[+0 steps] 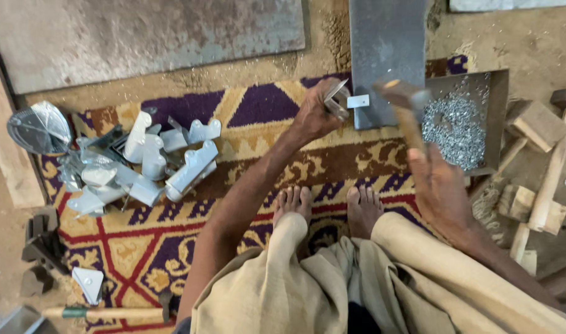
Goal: The person sits on a rug on the floor and hammers small white aluminum castings one at a time on a flat steel plate, repositioning and turning each part to flatten or straighten it, then sets it on a growing pile of finished parts beside them.
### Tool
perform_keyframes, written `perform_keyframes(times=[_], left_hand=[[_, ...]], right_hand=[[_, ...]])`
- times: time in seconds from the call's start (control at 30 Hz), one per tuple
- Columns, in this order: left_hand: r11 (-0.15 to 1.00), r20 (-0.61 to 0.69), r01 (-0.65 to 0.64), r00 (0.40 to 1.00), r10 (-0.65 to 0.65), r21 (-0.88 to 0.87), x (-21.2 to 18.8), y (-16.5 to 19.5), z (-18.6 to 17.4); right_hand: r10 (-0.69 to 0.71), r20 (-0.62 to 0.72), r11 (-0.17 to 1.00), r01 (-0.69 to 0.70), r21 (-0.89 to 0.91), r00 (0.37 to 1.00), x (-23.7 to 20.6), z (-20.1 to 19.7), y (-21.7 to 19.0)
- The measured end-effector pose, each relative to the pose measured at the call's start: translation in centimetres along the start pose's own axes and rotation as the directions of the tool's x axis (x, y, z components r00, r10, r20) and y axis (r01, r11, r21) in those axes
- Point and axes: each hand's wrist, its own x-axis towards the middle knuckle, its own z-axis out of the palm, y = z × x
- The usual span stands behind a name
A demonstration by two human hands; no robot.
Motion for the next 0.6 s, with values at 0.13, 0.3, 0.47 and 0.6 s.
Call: perform_keyframes(times=[0.13, 0.3, 0.47, 0.6], left_hand=[[0.998, -0.004, -0.067, 0.998, 0.067, 0.019, 0.0, -0.2, -0.2], [0.977, -0.059, -0.139, 0.987, 0.150, 0.159, 0.4, -0.3, -0.4], [0.976, -0.036, -0.053, 0.997, 0.062, 0.211, 1.4, -0.4, -0.3], [0.957, -0.031, -0.145, 0.987, 0.158, 0.251, 1.5, -0.2, -0.5]], right_hand=[[-0.013, -0.081, 0.966, -0.009, -0.259, 0.997, 0.0, 0.3, 0.7], [-0.095, -0.264, 0.994, 0.108, 0.035, 0.960, 0.3, 1.7, 0.8], [0.211, 0.074, 0.888, -0.223, 0.401, 0.975, -0.5, -0.4, 0.2], [-0.237, -0.281, 0.719, 0.363, 0.593, 0.930, -1.1, -1.8, 0.6]])
